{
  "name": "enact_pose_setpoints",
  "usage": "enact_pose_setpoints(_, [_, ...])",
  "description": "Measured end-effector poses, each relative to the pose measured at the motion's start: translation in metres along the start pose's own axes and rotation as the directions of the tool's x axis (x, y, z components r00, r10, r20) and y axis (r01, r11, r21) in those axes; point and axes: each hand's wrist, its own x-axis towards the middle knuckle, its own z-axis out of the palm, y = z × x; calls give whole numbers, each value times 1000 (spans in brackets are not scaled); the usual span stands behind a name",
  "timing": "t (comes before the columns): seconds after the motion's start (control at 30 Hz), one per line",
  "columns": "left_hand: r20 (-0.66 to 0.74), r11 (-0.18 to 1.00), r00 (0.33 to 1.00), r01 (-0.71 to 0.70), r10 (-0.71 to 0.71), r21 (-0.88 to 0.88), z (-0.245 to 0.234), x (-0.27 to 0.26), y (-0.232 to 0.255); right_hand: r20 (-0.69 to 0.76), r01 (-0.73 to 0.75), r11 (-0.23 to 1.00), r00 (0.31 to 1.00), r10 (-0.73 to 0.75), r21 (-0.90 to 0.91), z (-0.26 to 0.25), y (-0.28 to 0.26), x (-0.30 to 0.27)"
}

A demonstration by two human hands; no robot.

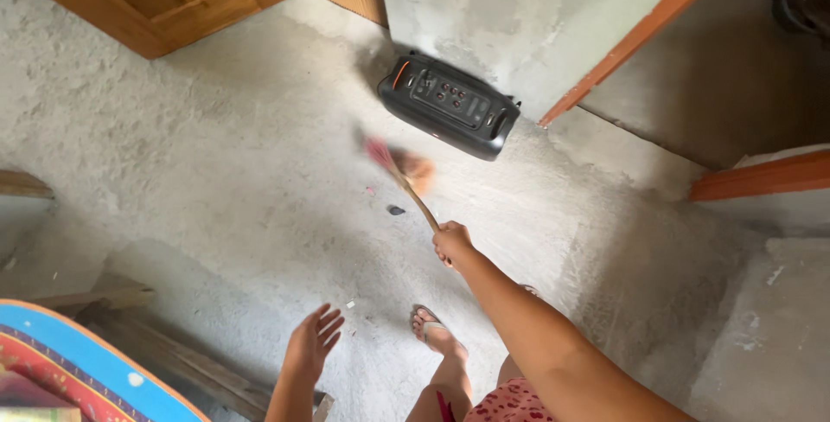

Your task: The person holds a plastic bag and a broom by hand, then sweeps debris across the concrete floors of multiple rooms and hallways.

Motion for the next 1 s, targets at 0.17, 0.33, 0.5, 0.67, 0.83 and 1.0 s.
enact_pose_setpoints(0.17, [61,996,997,-42,47,-77,3,31,28,107,80,992,990,-90,93,-63,6,-39])
enact_pose_setpoints(0.33, [125,997,991,-40,48,-67,43,50,64,-127,31,971,990,-63,-238,-190,20,-121])
enact_pose_setpoints(0.5, [168,998,985,-47,51,-29,74,40,85,-266,-145,985,957,115,-96,-227,38,-147])
enact_pose_setpoints(0.67, [129,999,991,-46,48,-19,63,25,85,-108,-90,995,990,95,51,-126,72,-68])
enact_pose_setpoints(0.83, [58,995,998,-30,35,-92,15,18,71,177,-178,959,974,140,219,45,41,-29])
enact_pose_setpoints(1.0, [-9,989,999,-51,50,-138,-32,22,64,445,-255,953,881,160,163,129,-9,-17])
